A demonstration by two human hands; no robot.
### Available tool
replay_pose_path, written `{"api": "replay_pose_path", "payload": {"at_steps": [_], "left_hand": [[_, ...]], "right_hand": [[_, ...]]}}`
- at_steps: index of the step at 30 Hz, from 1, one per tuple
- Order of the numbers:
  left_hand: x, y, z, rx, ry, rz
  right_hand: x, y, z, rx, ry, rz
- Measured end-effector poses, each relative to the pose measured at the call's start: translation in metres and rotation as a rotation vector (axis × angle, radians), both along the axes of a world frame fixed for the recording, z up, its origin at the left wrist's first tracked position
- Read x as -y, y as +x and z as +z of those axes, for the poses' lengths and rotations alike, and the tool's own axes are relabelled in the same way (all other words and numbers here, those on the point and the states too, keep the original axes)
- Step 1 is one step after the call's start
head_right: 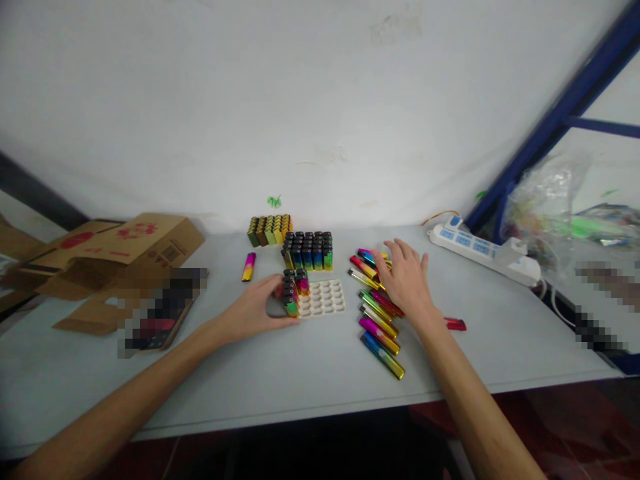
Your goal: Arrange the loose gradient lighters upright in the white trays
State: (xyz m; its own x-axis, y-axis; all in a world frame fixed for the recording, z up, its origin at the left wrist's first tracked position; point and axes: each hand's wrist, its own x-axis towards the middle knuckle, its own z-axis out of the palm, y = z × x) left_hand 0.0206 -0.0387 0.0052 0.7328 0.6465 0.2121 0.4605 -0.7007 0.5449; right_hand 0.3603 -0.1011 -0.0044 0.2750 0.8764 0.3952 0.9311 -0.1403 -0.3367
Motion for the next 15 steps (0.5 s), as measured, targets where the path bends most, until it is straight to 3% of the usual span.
{"api": "replay_pose_path", "payload": {"at_steps": [3,8,12,15], "left_hand": [[0.001,0.0,0.002,-0.011,-0.006,0.001],[0.001,0.0,0.001,-0.015,-0.003,-0.006],[0.0,0.0,0.0,-0.005,0.003,-0.013],[0.0,0.0,0.001,-0.006,-0.008,-0.011]], "right_hand": [[0.016,0.012,0.01,-0.013,0.074,0.109],[0.036,0.03,0.005,-0.013,-0.002,0.149],[0.026,0.032,0.005,0.01,-0.045,0.174],[0.005,0.03,0.018,0.047,-0.07,0.227]]}}
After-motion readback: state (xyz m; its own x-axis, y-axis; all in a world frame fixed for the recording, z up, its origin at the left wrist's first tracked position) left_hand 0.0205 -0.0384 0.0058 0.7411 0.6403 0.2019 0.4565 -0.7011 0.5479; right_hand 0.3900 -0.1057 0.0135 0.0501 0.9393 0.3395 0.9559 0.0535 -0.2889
